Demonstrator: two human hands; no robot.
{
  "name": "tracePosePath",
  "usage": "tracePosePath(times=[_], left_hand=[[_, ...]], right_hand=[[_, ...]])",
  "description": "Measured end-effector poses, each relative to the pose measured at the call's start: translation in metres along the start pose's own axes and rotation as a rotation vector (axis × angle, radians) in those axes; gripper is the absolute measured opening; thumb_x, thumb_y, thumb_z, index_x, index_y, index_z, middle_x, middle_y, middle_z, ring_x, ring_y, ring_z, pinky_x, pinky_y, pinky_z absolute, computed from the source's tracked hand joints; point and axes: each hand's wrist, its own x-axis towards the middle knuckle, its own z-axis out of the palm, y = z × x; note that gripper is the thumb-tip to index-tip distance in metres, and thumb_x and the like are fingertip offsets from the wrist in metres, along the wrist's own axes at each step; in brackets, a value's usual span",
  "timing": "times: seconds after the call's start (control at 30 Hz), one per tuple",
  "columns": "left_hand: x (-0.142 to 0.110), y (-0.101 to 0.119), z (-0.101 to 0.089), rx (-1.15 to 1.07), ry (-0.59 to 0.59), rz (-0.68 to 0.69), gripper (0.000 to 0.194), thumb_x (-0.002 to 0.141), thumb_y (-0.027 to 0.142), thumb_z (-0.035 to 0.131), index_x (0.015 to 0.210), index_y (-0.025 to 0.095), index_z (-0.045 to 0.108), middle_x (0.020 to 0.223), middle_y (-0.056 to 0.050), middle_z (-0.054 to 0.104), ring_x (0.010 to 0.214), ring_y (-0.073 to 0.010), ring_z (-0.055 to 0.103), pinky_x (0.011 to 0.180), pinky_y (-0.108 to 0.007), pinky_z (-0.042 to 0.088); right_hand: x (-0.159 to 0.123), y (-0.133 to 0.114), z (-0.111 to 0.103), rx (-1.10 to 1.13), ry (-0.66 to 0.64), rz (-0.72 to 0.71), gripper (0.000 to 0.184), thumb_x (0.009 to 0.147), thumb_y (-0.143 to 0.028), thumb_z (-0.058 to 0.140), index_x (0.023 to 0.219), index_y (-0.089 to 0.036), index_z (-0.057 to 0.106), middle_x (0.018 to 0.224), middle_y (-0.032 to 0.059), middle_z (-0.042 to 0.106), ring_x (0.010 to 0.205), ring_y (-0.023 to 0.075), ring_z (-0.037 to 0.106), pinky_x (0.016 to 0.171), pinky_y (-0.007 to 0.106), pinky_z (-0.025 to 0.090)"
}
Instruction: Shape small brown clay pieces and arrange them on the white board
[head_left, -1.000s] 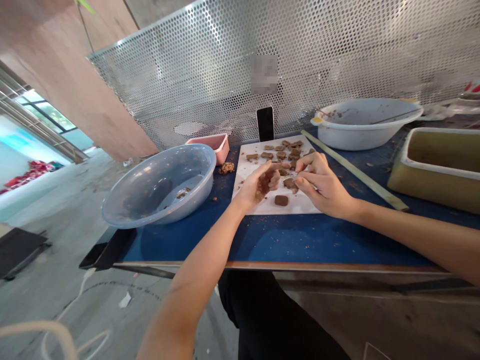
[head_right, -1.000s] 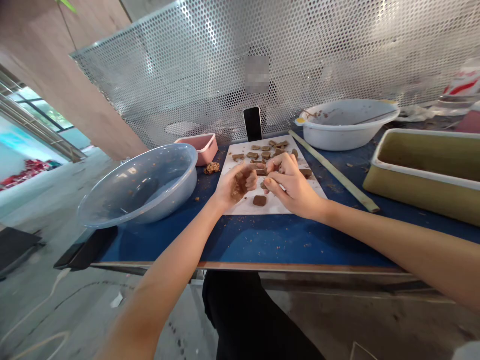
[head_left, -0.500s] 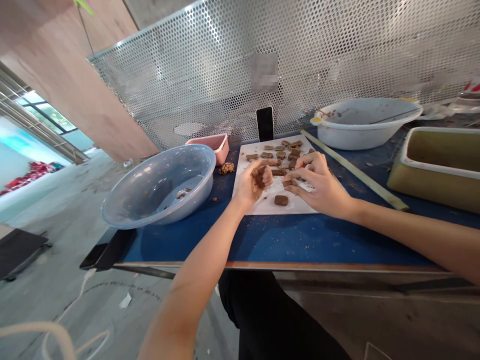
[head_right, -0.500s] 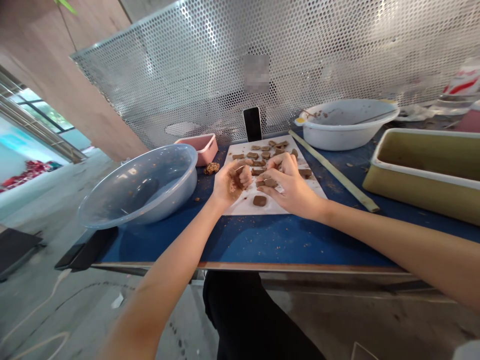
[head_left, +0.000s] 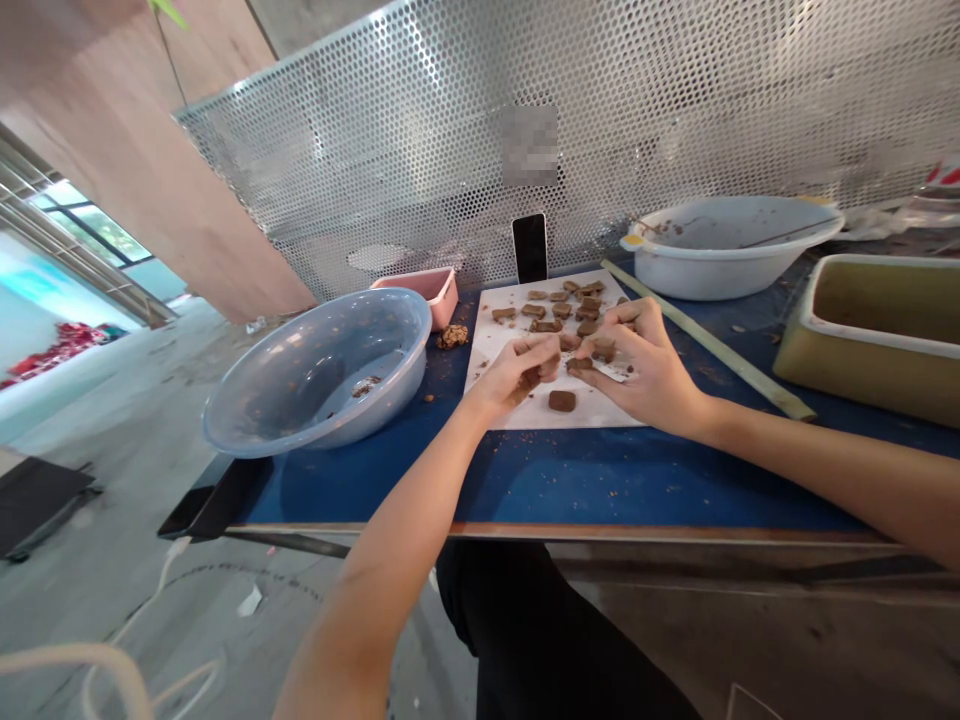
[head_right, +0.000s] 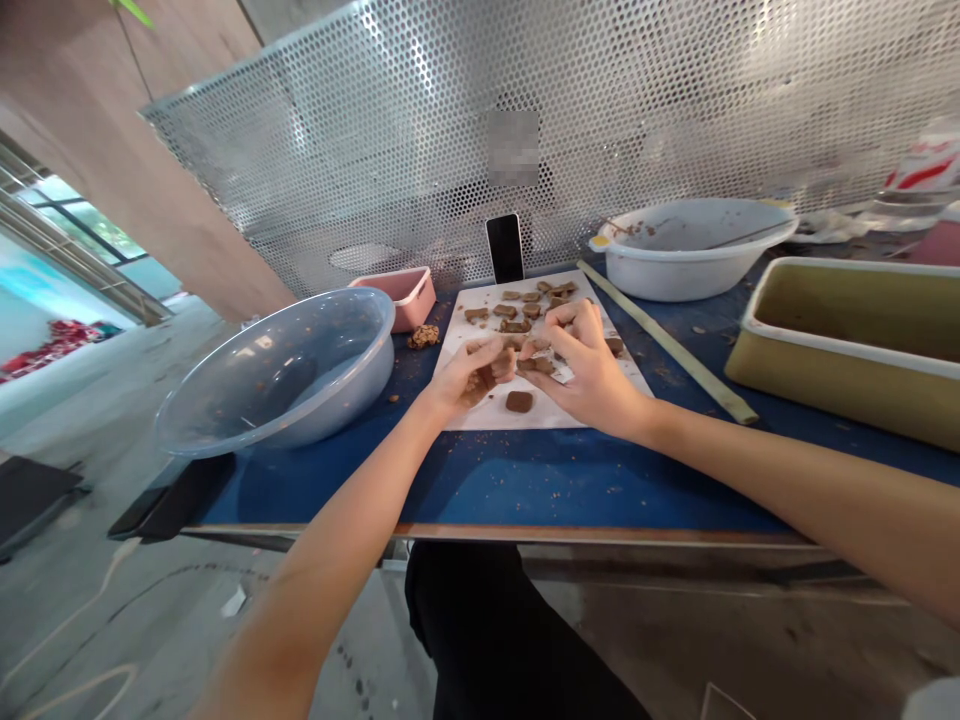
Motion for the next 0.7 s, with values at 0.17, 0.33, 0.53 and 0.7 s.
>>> tracePosePath(times=[0.17,0.33,0.53,0.7], left_hand=[[-0.0039,-0.0033,0.0020,0.130,-0.138,-0.056,0.051,0.074,0.060,0.104,0.092,0.015,0.086,0.073,0.000,0.058,0.067,-0.0111,0.045,0.064,-0.029,0.036],[-0.0027,-0.0024,-0.0012,0.143,-0.154,-0.032,0.046,0.077,0.058,0.102,0.088,0.016,0.087,0.071,0.001,0.057,0.067,-0.0106,0.046,0.065,-0.029,0.037],[-0.0001,-0.0026,-0.0012,0.155,-0.121,-0.020,0.049,0.067,0.058,0.108,0.092,0.019,0.091,0.086,-0.005,0.075,0.072,-0.0106,0.057,0.066,-0.026,0.042],[-0.0001,-0.0010,0.0011,0.166,-0.137,-0.071,0.056,0.061,0.061,0.110,0.094,0.019,0.091,0.084,-0.005,0.078,0.072,-0.0116,0.061,0.068,-0.027,0.047]], right_hand=[[-0.0002,-0.0001,0.0000,0.018,0.008,-0.021,0.014,0.100,-0.033,0.083,0.109,-0.028,0.074,0.118,0.0105,0.055,0.115,0.0335,0.062,0.102,0.062,0.061],[-0.0004,-0.0008,-0.0002,0.008,0.019,-0.037,0.018,0.099,-0.037,0.086,0.110,-0.028,0.075,0.118,0.0106,0.056,0.116,0.0343,0.063,0.101,0.060,0.061],[-0.0016,-0.0002,-0.0022,-0.008,0.017,-0.047,0.013,0.100,-0.034,0.084,0.112,-0.029,0.080,0.114,0.0100,0.058,0.108,0.0317,0.063,0.088,0.053,0.059],[-0.0018,-0.0040,-0.0074,-0.070,0.078,-0.113,0.004,0.101,-0.037,0.085,0.103,-0.034,0.084,0.102,0.0066,0.059,0.099,0.0280,0.060,0.088,0.050,0.052]])
